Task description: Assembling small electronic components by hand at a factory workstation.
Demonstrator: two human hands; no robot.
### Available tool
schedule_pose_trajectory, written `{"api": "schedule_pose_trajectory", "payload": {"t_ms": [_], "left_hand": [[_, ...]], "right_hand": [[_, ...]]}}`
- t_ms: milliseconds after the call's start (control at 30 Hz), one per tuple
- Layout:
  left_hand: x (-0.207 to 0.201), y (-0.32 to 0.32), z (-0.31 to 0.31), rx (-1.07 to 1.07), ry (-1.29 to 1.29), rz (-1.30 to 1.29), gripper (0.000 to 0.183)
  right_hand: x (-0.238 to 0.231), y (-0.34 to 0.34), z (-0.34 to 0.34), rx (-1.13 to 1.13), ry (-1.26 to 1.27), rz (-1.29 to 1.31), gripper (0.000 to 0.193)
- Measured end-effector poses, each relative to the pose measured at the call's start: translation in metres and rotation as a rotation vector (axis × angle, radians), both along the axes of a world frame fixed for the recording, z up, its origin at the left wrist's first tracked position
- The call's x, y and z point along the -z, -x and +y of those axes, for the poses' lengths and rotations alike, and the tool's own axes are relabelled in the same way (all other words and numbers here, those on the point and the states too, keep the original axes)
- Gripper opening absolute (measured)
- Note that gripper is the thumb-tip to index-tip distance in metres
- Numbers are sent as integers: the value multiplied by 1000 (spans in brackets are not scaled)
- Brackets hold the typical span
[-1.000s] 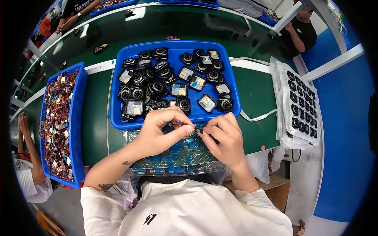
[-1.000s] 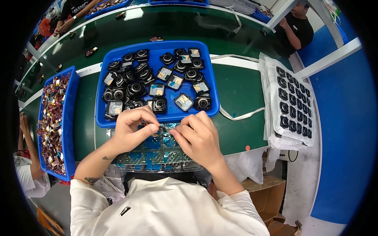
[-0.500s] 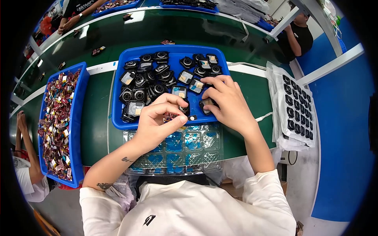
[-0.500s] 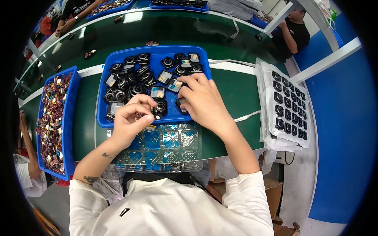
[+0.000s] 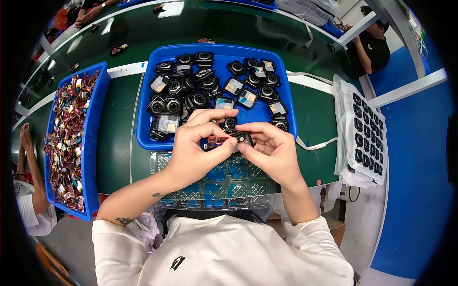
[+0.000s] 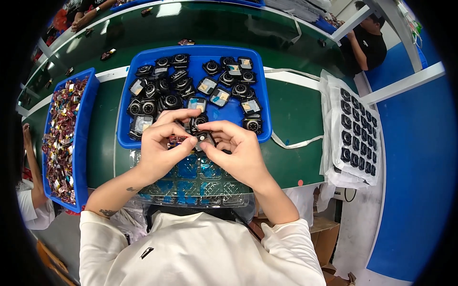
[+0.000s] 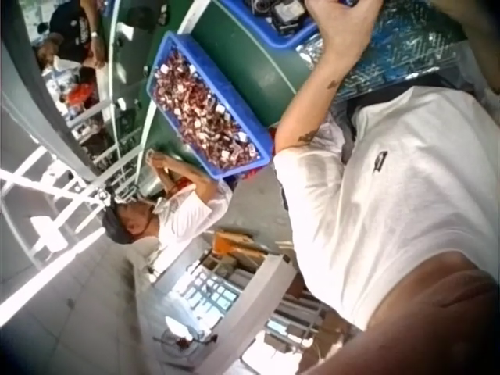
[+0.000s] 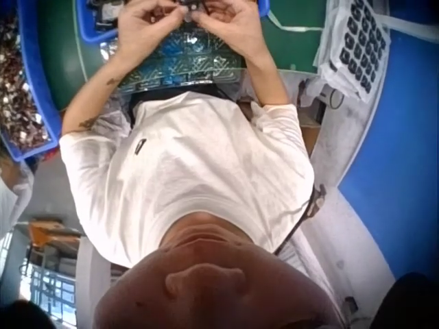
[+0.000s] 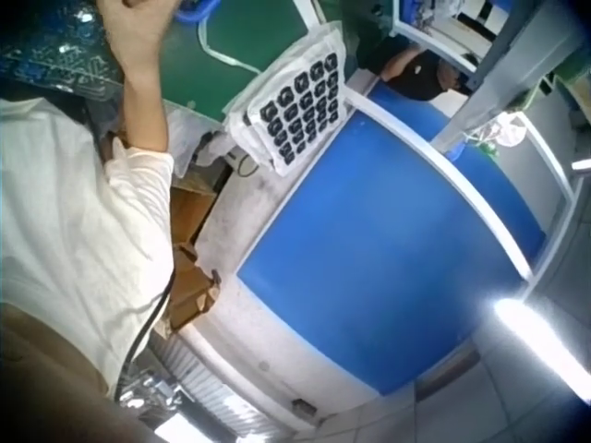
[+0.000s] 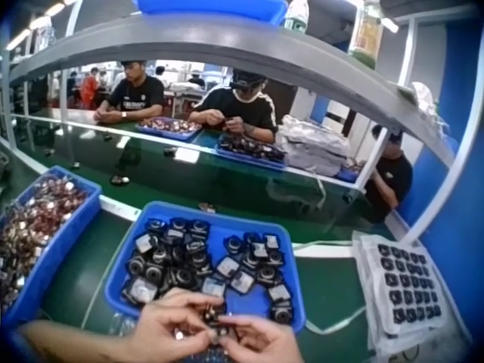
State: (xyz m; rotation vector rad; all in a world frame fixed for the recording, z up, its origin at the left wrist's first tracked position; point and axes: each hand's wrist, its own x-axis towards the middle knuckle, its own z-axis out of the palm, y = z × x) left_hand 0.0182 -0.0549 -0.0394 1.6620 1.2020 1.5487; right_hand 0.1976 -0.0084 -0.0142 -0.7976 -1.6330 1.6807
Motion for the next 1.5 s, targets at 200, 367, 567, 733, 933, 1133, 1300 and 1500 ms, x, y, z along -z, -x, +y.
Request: {"api": "schedule_pose_trajectory", "payload": {"t_ms": [200,367,567,733,933,1133,1300,1500], "left_hand": [[-3,1,-1,-14,68,9,7],[-2,2,-1,-3,84,9,7],[-2,1,-1,-5,95,-10,6],[-4,0,-2,-12,105,-16,6],[-4,-2,-2,-36,4,105,10],[-11,-1,-7,-85,5,146,15],[-8,-3,-5,-22,83,64,11],[-5,-2,-5,-3,199,-64,11]], "right_hand": [[4,2,-2,35,-67,-11,29],[7,1,-2,51,-60,14,28],[8,2,-2,66,-66,10,27],[8,5,-5,92,-76,25,25],[6,2,-4,177,-113,24,20],[9,-2,-2,305,-170,78,15],[12,-2,-2,312,-158,97,15],[10,-2,0,264,-102,124,19]]}}
